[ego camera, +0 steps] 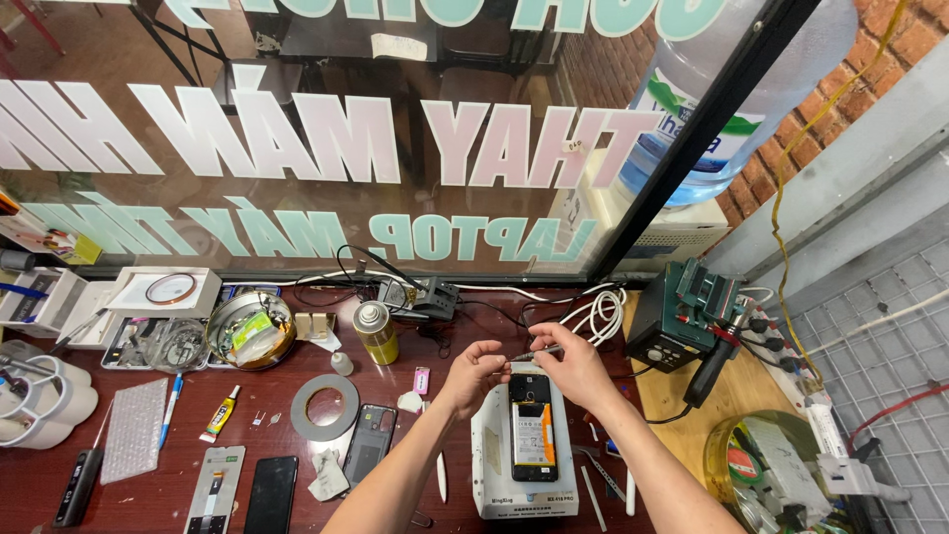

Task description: The person uses a screwdriver to remove screws from a smartphone's back cover, then detaches the cover to expose the internal components. The person continues to manipulate internal parts and reattaches the back cover.

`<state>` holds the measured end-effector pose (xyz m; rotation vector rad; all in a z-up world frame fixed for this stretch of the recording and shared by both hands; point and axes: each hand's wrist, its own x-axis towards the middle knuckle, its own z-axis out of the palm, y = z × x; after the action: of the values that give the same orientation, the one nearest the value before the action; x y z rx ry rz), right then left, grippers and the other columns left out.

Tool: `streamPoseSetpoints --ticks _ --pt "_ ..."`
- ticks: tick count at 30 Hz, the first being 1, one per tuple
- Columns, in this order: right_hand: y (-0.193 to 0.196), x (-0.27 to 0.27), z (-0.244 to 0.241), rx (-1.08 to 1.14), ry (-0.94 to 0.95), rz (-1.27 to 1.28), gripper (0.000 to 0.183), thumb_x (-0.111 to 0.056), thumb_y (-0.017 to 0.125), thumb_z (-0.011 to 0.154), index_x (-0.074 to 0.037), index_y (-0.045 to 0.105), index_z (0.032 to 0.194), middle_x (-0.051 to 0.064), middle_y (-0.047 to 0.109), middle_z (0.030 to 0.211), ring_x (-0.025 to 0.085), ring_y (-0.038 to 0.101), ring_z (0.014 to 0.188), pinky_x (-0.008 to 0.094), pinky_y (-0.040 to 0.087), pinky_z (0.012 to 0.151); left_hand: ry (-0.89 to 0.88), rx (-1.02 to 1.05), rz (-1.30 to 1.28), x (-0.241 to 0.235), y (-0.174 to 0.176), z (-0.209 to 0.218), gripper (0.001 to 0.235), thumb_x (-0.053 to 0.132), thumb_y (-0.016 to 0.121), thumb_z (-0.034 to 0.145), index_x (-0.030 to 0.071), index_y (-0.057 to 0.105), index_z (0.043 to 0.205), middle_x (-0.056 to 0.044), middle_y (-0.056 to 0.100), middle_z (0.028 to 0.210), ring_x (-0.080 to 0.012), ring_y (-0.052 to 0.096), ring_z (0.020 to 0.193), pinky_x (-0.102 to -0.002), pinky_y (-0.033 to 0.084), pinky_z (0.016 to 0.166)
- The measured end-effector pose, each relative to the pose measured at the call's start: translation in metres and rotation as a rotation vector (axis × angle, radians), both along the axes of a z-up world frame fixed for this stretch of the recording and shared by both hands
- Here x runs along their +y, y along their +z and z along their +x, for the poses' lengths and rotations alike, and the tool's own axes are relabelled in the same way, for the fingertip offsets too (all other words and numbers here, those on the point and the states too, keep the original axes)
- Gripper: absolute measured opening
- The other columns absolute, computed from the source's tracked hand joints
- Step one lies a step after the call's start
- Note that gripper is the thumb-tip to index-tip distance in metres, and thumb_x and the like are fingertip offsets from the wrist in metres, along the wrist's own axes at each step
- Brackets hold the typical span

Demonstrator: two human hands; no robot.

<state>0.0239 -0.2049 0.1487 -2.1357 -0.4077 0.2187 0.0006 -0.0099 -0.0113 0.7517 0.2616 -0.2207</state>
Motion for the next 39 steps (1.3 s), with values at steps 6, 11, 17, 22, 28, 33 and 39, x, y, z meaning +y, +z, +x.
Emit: streamPoseSetpoints --ticks 6,11,17,22,28,33,39 --pt "-0.005 0.012 0.008 -0.095 0.028 -0.179 0.031 -0.009 0.067 0.088 -0.009 0.066 0.119 0.01 0.076 0.091 0.026 0.074 0.088 0.037 0.057 0.077 -0.124 -0.434 0.955 -0.006 0.024 -0.008 0.024 0.003 0.065 0.097 0.008 0.068 0.12 -0.006 0.078 0.106 -0.0205 0.076 0.101 -0.038 0.06 0.085" --pt "-0.01 0.022 0.013 -0.088 0.092 -0.256 0.033 -0.005 0.062 0.088 -0.006 0.065 0.121 0.012 0.075 0.094 0.03 0.074 0.09 0.04 0.058 0.079 -0.265 -0.583 1.371 0.0 0.063 -0.027 0.061 -0.011 0.05 0.082 0.015 0.057 0.136 -0.014 0.069 0.127 -0.0376 0.066 0.114 -0.046 0.054 0.095" --pt "-0.015 0.028 0.019 -0.091 0.133 -0.293 0.035 -0.005 0.063 0.087 -0.006 0.065 0.122 0.014 0.075 0.096 0.031 0.074 0.092 0.04 0.057 0.08 -0.285 -0.623 1.498 0.0 0.064 -0.031 0.069 -0.011 0.051 0.082 0.015 0.049 0.146 -0.025 0.055 0.143 -0.0439 0.056 0.125 -0.05 0.046 0.104" --pt "-0.009 0.032 0.02 -0.049 0.137 -0.349 0.035 -0.005 0.062 0.089 -0.007 0.065 0.124 0.013 0.076 0.098 0.031 0.074 0.093 0.041 0.058 0.082 -0.281 -0.656 1.521 0.002 0.055 -0.03 0.069 -0.01 0.051 0.082 0.013 0.047 0.148 -0.026 0.056 0.141 -0.0427 0.057 0.127 -0.05 0.045 0.106" --pt "-0.001 0.035 0.016 0.015 0.123 -0.391 0.036 -0.006 0.06 0.091 -0.009 0.064 0.126 0.011 0.075 0.102 0.028 0.075 0.096 0.04 0.058 0.084 -0.305 -0.601 1.504 0.0 0.061 -0.032 0.07 -0.01 0.05 0.082 0.014 0.047 0.148 -0.024 0.056 0.143 -0.0413 0.058 0.125 -0.048 0.046 0.106" --pt "-0.003 0.035 0.013 0.002 0.125 -0.402 0.034 -0.007 0.061 0.092 -0.009 0.064 0.125 0.011 0.075 0.103 0.028 0.074 0.098 0.04 0.057 0.085 -0.281 -0.586 1.457 -0.001 0.069 -0.035 0.069 -0.01 0.05 0.084 0.016 0.048 0.148 -0.02 0.057 0.141 -0.0406 0.06 0.122 -0.048 0.048 0.103" --pt "-0.01 0.03 0.013 -0.03 0.108 -0.338 0.03 -0.006 0.06 0.091 -0.006 0.066 0.12 0.013 0.076 0.1 0.029 0.075 0.095 0.039 0.058 0.083 -0.277 -0.532 1.372 -0.003 0.067 -0.036 0.064 -0.008 0.049 0.084 0.013 0.05 0.143 -0.013 0.063 0.134 -0.0355 0.062 0.122 -0.046 0.051 0.098"
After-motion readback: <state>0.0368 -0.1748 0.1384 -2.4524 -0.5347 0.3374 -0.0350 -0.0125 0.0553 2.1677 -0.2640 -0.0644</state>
